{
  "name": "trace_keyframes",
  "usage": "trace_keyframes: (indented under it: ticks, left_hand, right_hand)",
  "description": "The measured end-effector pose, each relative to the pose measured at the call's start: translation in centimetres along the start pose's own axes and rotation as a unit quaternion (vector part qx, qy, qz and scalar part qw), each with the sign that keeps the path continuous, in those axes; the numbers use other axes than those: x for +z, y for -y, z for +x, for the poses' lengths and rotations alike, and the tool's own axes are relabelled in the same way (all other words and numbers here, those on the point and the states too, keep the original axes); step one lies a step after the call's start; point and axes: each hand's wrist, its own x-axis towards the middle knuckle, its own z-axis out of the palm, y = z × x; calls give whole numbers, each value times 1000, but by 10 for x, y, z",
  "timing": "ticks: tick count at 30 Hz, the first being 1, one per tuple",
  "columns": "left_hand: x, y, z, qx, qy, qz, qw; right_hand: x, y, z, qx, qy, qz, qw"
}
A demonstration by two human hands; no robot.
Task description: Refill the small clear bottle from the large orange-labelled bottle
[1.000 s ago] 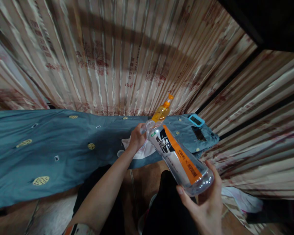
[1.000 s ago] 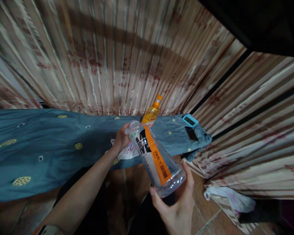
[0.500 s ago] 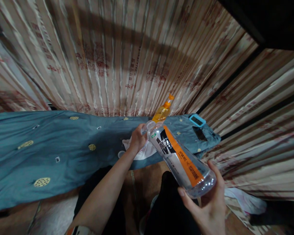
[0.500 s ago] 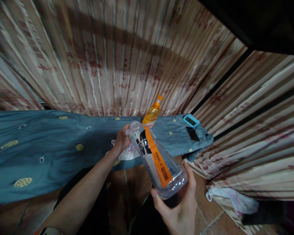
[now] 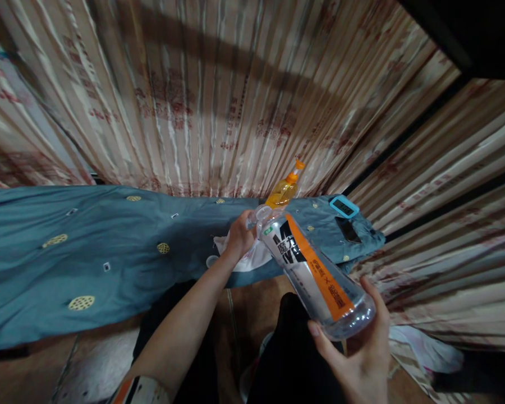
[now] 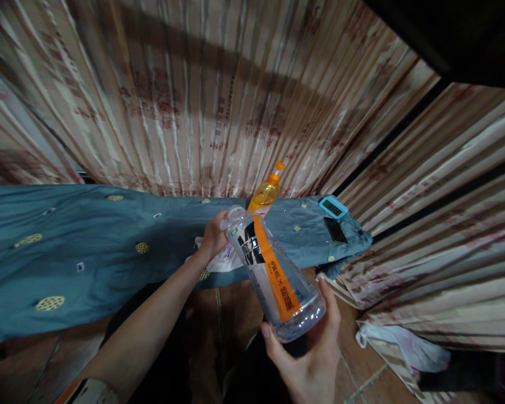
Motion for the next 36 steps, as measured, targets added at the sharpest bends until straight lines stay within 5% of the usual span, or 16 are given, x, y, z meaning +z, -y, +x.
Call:
trace_keyframes:
  ticks: [24, 36]
  left_hand:
    - [-3, -6, -1, -6, 12, -3, 1000]
    - [-4, -6, 0, -20, 19, 5, 1000]
  right_hand:
    - [9, 21, -3, 35, -32, 19, 999]
    - [3, 1, -2, -13, -24, -26, 999]
